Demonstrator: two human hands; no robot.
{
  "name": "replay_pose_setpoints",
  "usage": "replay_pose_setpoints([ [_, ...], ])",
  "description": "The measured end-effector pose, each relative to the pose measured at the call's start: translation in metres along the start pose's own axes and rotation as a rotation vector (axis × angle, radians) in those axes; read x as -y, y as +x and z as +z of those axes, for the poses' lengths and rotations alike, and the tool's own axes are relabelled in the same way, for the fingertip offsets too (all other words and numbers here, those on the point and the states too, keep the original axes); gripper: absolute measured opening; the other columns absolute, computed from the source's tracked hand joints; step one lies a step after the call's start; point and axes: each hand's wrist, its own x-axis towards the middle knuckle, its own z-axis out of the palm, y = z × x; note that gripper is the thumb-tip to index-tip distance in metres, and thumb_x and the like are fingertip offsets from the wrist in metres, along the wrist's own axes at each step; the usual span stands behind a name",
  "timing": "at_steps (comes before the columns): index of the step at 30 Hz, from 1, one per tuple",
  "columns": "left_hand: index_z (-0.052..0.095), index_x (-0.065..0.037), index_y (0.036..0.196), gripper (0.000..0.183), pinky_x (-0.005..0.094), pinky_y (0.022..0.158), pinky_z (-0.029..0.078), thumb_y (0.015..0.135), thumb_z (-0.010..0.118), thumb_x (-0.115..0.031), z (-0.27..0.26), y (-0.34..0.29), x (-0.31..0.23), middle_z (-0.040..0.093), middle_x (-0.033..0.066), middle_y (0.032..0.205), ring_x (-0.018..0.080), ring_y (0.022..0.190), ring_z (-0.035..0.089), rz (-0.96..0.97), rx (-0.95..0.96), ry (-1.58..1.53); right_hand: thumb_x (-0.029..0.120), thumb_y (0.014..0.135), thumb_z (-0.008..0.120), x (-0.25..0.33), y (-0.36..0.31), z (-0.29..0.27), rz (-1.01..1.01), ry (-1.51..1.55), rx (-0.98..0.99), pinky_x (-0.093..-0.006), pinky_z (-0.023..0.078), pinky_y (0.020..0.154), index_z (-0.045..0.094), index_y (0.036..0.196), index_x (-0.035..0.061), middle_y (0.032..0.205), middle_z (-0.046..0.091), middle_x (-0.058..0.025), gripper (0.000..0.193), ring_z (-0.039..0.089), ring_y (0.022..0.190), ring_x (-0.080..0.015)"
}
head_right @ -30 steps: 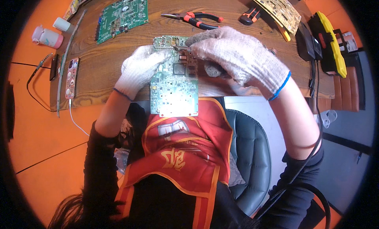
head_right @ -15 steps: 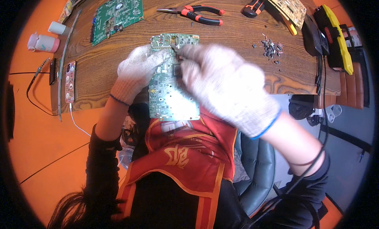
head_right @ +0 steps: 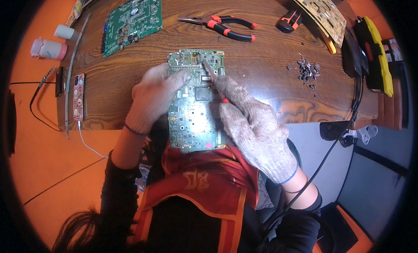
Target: The person uses pliers and a screwdriver to remove screws and components from a beige plastic panel and two green circuit boards. They place removed screws on the table and continue prying and unscrewing parts from the boards.
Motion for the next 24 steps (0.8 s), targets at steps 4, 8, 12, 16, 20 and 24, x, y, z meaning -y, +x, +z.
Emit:
replay_pose_setpoints([
  [4, 0.069, -0.013, 0.114, 0.042, 0.0374, 0.088, 0.047, 0.088, 0.056, -0.044, -0.001, 0.0, 0.0, 0.07, 0.0122, 0.101, 0.0269, 0.097, 0.065, -0.019, 0.066, -0.138, 0.019, 0.099, 0.052, 0.011, 0.002, -0.009, 0.173, 0.251, 0.139, -0.0203, 0.041, 0.056, 0.047, 0.14, 0.0021, 0.08, 0.054, 0.0029, 0.045, 0.046, 0.064, -0.0033],
  [8, 0.069, -0.012, 0.109, 0.047, 0.0482, 0.088, 0.047, 0.086, 0.05, -0.049, -0.004, -0.001, -0.001, 0.066, 0.0206, 0.105, 0.0376, 0.103, 0.062, -0.016, 0.096, -0.134, 0.019, 0.098, 0.053, 0.019, 0.008, -0.016, 0.175, 0.184, 0.188, -0.0208, 0.041, 0.056, 0.047, 0.14, 0.0013, 0.079, 0.053, 0.0028, 0.046, 0.047, 0.064, -0.0038],
  [12, 0.069, -0.014, 0.11, 0.048, 0.0483, 0.087, 0.047, 0.086, 0.049, -0.051, -0.006, -0.002, -0.004, 0.066, 0.0204, 0.104, 0.0378, 0.102, 0.062, -0.003, 0.075, -0.058, 0.019, 0.098, 0.053, 0.027, 0.01, -0.021, 0.205, 0.101, 0.161, -0.0213, 0.042, 0.055, 0.048, 0.139, 0.0006, 0.078, 0.054, 0.0027, 0.045, 0.047, 0.063, -0.0044],
  [16, 0.068, -0.013, 0.11, 0.049, 0.0483, 0.087, 0.047, 0.085, 0.05, -0.051, -0.008, -0.003, -0.007, 0.066, 0.0207, 0.105, 0.038, 0.102, 0.062, 0.001, 0.093, -0.07, 0.022, 0.096, 0.055, 0.028, 0.013, -0.021, 0.187, -0.157, 0.125, -0.0239, 0.045, 0.054, 0.052, 0.136, 0.0047, 0.068, 0.058, -0.0017, 0.044, 0.055, 0.056, -0.0091],
  [20, 0.069, -0.014, 0.11, 0.049, 0.048, 0.087, 0.047, 0.085, 0.051, -0.052, -0.01, -0.003, -0.009, 0.067, 0.0202, 0.105, 0.0383, 0.102, 0.062, 0.002, 0.091, -0.076, 0.026, 0.094, 0.056, 0.013, 0.012, 0.0, -0.362, -0.83, -0.124, -0.0318, 0.05, 0.051, 0.057, 0.129, 0.011, 0.062, 0.062, -0.0082, 0.038, 0.063, 0.053, -0.0214],
  [24, 0.069, -0.016, 0.111, 0.048, 0.0468, 0.088, 0.047, 0.085, 0.051, -0.052, -0.008, -0.002, -0.008, 0.066, 0.0196, 0.108, 0.0382, 0.105, 0.061, -0.059, 0.137, -0.129, 0.029, 0.093, 0.057, -0.006, 0.015, 0.017, -0.146, -1.051, -0.298, -0.0404, 0.053, 0.051, 0.057, 0.129, 0.0182, 0.06, 0.062, -0.0113, 0.038, 0.065, 0.053, -0.029],
])
